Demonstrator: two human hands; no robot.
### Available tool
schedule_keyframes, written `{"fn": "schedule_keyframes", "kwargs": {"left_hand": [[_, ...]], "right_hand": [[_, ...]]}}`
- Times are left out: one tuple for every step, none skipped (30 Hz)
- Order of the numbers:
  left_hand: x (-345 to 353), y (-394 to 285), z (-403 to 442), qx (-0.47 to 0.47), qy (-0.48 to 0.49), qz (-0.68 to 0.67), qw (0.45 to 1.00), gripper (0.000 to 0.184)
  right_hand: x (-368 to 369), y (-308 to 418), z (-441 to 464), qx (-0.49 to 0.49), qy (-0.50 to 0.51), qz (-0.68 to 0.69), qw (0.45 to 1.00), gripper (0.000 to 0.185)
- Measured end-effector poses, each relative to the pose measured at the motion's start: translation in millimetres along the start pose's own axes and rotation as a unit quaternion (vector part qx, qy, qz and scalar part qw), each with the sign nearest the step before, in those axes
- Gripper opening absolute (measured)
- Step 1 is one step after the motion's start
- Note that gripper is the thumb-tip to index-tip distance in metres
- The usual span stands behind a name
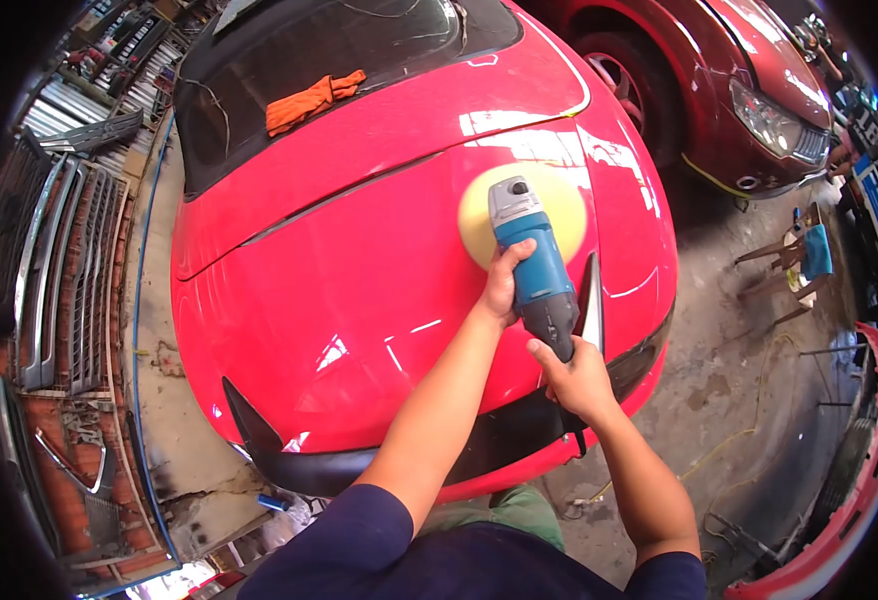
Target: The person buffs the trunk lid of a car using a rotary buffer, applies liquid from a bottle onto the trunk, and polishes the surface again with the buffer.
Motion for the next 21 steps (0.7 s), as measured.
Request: {"fn": "schedule_keyframes", "kwargs": {"left_hand": [[8,9,3,-0.009,0.006,-0.002,1.000,0.048],[17,18,7,-0.017,0.013,-0.003,1.000,0.048],[28,24,10,-0.026,0.021,-0.004,0.999,0.049],[45,27,9,-0.047,0.045,-0.015,0.998,0.050],[42,45,20,-0.042,0.036,-0.025,0.998,0.050],[49,54,25,-0.049,0.046,-0.027,0.997,0.049],[53,62,30,-0.055,0.054,-0.030,0.997,0.049],[57,70,34,-0.061,0.059,-0.028,0.996,0.049],[62,76,38,-0.066,0.062,-0.028,0.995,0.048],[66,80,40,-0.070,0.065,-0.028,0.995,0.048],[67,83,41,-0.068,0.060,-0.023,0.996,0.049],[70,84,40,-0.066,0.053,-0.018,0.996,0.049],[72,83,38,-0.063,0.047,-0.012,0.997,0.049],[71,83,37,-0.066,0.045,-0.013,0.997,0.050],[68,84,35,-0.071,0.044,-0.021,0.996,0.051],[63,84,33,-0.076,0.045,-0.027,0.996,0.051],[59,82,30,-0.082,0.046,-0.033,0.995,0.052],[52,78,28,-0.071,0.052,-0.018,0.996,0.054],[45,72,22,-0.060,0.058,-0.004,0.996,0.056],[37,66,16,-0.051,0.065,0.010,0.997,0.059],[35,55,3,-0.063,0.071,0.014,0.995,0.062]], "right_hand": [[-8,-3,0,0.009,-0.008,0.004,1.000,0.057],[-17,-7,-1,0.018,-0.017,0.008,1.000,0.056],[-26,-10,-1,0.026,-0.026,0.013,0.999,0.055],[-34,-11,-1,0.031,-0.037,0.018,0.999,0.053],[-40,-15,0,0.032,-0.047,0.032,0.998,0.052],[-47,-19,1,0.033,-0.056,0.047,0.997,0.052],[-53,-23,2,0.035,-0.065,0.062,0.995,0.051],[-58,-25,2,0.035,-0.073,0.059,0.995,0.047],[-62,-26,2,0.038,-0.080,0.060,0.994,0.047],[-67,-28,2,0.041,-0.086,0.060,0.994,0.047],[-69,-30,2,0.044,-0.092,0.059,0.993,0.047],[-70,-32,3,0.047,-0.092,0.058,0.993,0.046],[-70,-33,2,0.046,-0.094,0.053,0.993,0.046],[-70,-32,1,0.044,-0.095,0.048,0.993,0.046],[-69,-32,0,0.040,-0.098,0.044,0.993,0.045],[-67,-32,-1,0.036,-0.093,0.041,0.994,0.048],[-62,-33,-2,0.032,-0.090,0.039,0.995,0.051],[-56,-33,-3,0.028,-0.086,0.037,0.995,0.054],[-49,-32,-6,0.024,-0.080,0.028,0.996,0.056],[-41,-31,-8,0.015,-0.073,0.025,0.997,0.052],[-31,-31,-10,0.008,-0.066,0.021,0.998,0.049]]}}
Point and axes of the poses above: each hand's wrist, its own z-axis towards the middle knuckle, its own x-axis out of the palm, y = z × x, the point moved 6 cm from there along z, towards the middle knuckle, and after that the axes turned 6 degrees about x, right-handed, at the moved point
